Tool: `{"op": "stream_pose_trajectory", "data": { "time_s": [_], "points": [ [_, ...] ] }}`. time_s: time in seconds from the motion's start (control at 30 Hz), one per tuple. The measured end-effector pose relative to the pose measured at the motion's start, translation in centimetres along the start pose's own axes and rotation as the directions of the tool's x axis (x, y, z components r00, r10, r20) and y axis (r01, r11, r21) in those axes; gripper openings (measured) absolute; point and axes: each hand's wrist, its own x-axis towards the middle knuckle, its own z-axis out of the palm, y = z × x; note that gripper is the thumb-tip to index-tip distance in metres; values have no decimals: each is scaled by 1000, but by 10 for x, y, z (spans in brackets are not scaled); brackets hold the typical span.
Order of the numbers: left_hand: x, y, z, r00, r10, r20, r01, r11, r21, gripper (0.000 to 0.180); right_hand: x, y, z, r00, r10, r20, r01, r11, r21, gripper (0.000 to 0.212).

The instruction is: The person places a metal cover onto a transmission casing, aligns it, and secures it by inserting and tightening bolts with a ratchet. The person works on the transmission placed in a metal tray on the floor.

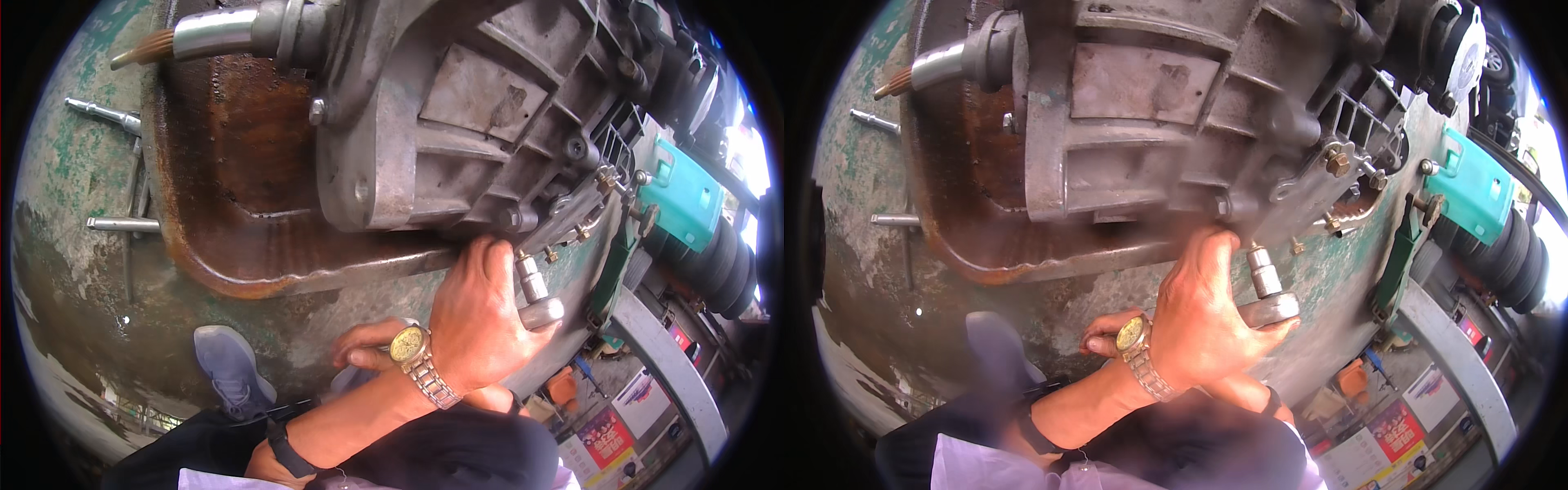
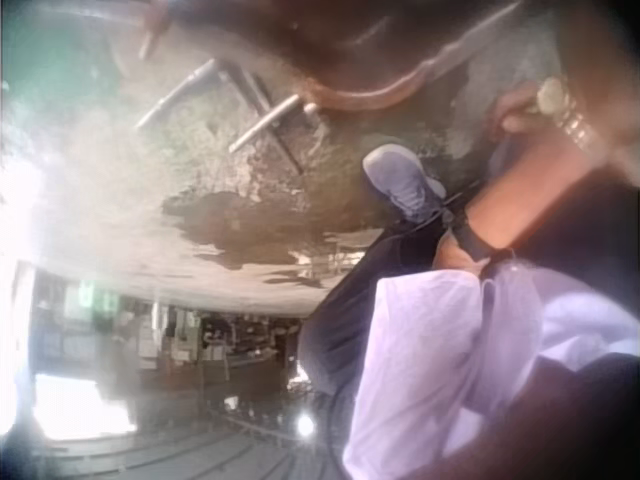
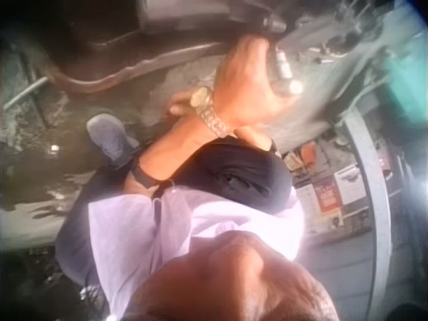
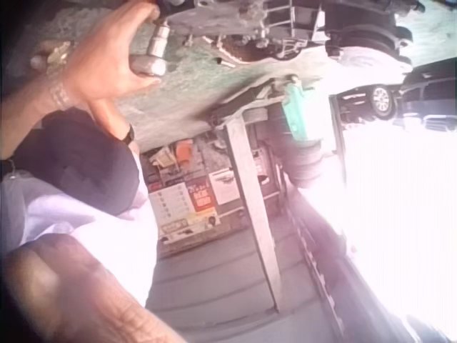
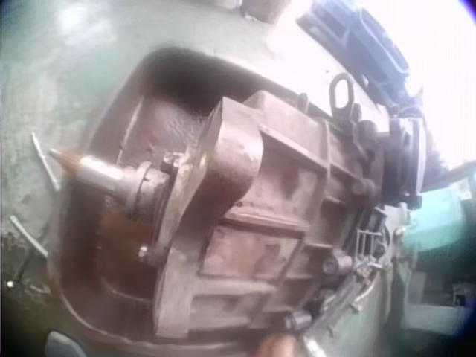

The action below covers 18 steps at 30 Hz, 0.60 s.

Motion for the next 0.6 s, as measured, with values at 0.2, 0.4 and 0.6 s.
{"op": "stream_pose_trajectory", "data": {
  "time_s": [0.2,0.4,0.6],
  "points": [
    [-1,0,3,996,40,-78,-41,999,-15,80,-19,-6,-28,996,59,-71,-66,992,-106,9],
    [-5,-2,10,993,35,-112,-35,999,-3,81,-49,-108,-132,584,-601,-546,-211,537,-817,15],
    [-3,0,9,996,27,-89,-28,999,-15,82,-20,-167,-150,278,-953,-117,-285,34,-958,10]
  ]
}}
